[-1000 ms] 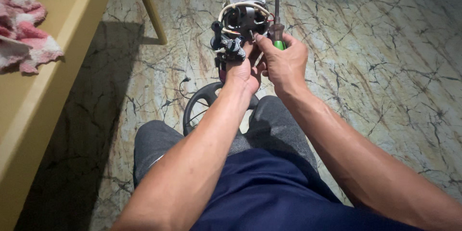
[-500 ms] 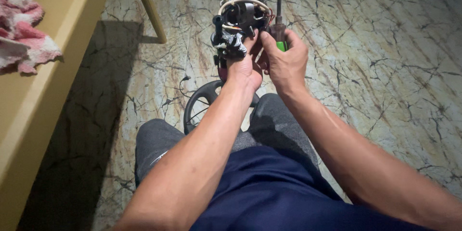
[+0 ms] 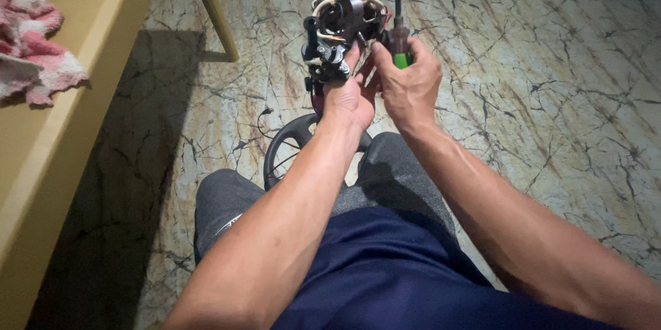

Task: The person uses a screwdriver to remove and reattach screws on a disassembled electronic device, likely a motor or fan component. They manipulate wires and internal parts while seated on the floor.

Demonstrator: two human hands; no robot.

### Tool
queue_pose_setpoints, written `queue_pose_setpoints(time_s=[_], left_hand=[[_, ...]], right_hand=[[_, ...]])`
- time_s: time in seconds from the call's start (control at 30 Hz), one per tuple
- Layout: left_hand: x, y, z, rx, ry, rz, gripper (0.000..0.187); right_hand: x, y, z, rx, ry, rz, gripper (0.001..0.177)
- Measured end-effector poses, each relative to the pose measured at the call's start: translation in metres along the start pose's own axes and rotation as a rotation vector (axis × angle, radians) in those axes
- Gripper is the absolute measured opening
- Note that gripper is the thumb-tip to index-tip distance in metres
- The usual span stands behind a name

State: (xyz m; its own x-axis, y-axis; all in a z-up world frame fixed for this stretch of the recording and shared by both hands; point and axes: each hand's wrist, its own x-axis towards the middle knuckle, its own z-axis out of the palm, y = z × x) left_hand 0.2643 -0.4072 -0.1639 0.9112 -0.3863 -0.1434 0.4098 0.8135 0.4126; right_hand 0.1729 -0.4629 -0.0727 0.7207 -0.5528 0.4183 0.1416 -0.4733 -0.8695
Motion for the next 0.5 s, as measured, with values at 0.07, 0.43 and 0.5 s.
queue_pose_setpoints(time_s=[0.07,0.43,0.5], left_hand=[[-0.003,0.0,0.003,-0.01,0.012,0.037,0.031],[-0.011,0.008,0.005,-0.04,-0.055,0.113,0.035],[-0.012,0.009,0.004,-0.04,-0.072,0.11,0.034]], right_hand=[[0.005,0.004,-0.001,-0.034,0.028,-0.091,0.025],[0.02,0.005,-0.021,0.066,-0.216,0.003,0.015],[0.025,0.006,-0.027,0.068,-0.286,0.01,0.013]])
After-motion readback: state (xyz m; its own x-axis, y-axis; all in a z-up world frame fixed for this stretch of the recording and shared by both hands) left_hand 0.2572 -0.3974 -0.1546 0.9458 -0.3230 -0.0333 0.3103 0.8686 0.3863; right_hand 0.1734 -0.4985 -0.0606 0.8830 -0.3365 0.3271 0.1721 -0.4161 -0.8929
